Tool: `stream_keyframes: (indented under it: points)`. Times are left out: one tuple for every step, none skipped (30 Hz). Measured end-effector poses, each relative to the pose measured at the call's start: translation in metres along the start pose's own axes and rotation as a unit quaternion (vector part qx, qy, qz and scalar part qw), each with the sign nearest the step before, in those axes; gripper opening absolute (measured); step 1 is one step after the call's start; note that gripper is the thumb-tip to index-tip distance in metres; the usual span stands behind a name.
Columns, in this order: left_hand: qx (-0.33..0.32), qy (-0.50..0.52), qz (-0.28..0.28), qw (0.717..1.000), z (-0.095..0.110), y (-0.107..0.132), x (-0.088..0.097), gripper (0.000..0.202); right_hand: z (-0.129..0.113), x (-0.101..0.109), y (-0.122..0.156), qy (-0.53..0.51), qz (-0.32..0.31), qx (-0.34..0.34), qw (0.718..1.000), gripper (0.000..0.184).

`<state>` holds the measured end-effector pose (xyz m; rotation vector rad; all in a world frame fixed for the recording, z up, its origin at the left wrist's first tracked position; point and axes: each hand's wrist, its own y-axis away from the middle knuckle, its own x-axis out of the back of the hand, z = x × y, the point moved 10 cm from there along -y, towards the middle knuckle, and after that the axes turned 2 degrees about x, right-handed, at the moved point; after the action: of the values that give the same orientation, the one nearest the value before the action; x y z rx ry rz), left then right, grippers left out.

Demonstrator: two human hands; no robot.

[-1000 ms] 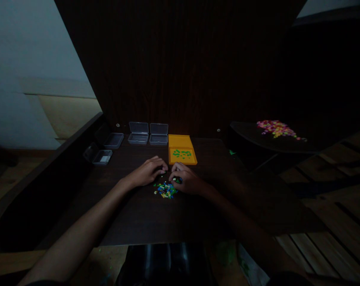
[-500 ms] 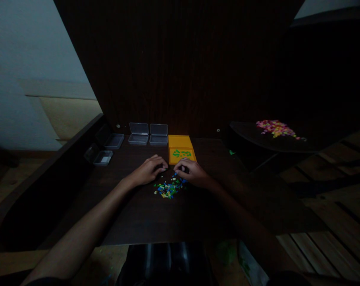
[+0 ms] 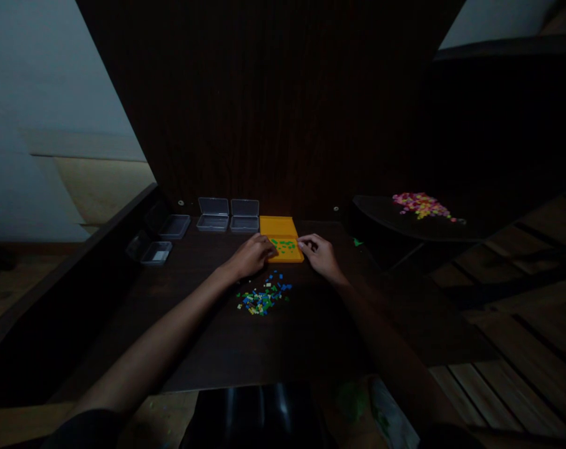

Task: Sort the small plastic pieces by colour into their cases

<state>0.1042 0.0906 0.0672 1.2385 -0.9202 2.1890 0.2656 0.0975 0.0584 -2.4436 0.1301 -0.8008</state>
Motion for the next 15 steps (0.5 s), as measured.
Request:
stream_keyframes:
  points:
    - [-0.002,-0.003,-0.008,1.000,-0.001,-0.005,-0.005,0.023,0.001,-0.001,0.000,0.009,-0.002,0.001,1.000,0.020]
    - [-0.001,-0.005,-0.016,1.000,-0.002,-0.009,-0.009,0.022,0.001,-0.002,0.000,0.018,-0.005,0.003,1.000,0.019]
    - [0.003,-0.006,-0.024,1.000,-0.003,-0.012,-0.013,0.022,0.001,-0.004,0.000,0.027,-0.010,0.006,1.000,0.018]
    - [0.010,-0.007,-0.030,0.999,-0.005,-0.015,-0.016,0.021,0.001,-0.005,0.000,0.037,-0.015,0.009,0.999,0.016]
    - [0.021,-0.007,-0.035,0.999,-0.007,-0.018,-0.017,0.021,0.000,-0.006,0.000,0.047,-0.019,0.012,0.999,0.014]
    - [0.032,-0.009,-0.039,0.999,-0.009,-0.020,-0.019,0.020,-0.001,-0.007,0.000,0.055,-0.022,0.014,0.998,0.012]
    - [0.043,-0.010,-0.043,0.998,-0.011,-0.022,-0.020,0.020,-0.001,-0.009,0.000,0.062,-0.026,0.016,0.998,0.011]
    - [0.052,-0.011,-0.046,0.998,-0.013,-0.023,-0.021,0.020,-0.002,-0.010,0.000,0.068,-0.029,0.018,0.997,0.010]
    - [0.061,-0.012,-0.049,0.997,-0.015,-0.024,-0.022,0.021,-0.002,-0.011,0.000,0.073,-0.031,0.019,0.997,0.010]
    - [0.067,-0.012,-0.051,0.996,-0.016,-0.024,-0.022,0.021,-0.002,-0.011,0.000,0.077,-0.032,0.018,0.996,0.010]
    - [0.071,-0.011,-0.051,0.996,-0.017,-0.025,-0.023,0.022,-0.002,-0.012,0.000,0.080,-0.033,0.017,0.996,0.010]
    - [0.075,-0.010,-0.052,0.996,-0.019,-0.025,-0.023,0.023,-0.001,-0.013,0.000,0.082,-0.035,0.014,0.996,0.010]
    - [0.078,-0.009,-0.052,0.996,-0.020,-0.026,-0.023,0.024,-0.001,-0.014,0.000,0.085,-0.036,0.012,0.996,0.011]
    - [0.081,-0.008,-0.053,0.995,-0.021,-0.026,-0.024,0.024,0.000,-0.015,0.000,0.087,-0.038,0.010,0.995,0.011]
    - [0.083,-0.006,-0.053,0.995,-0.023,-0.027,-0.024,0.025,0.001,-0.016,0.000,0.090,-0.041,0.009,0.995,0.011]
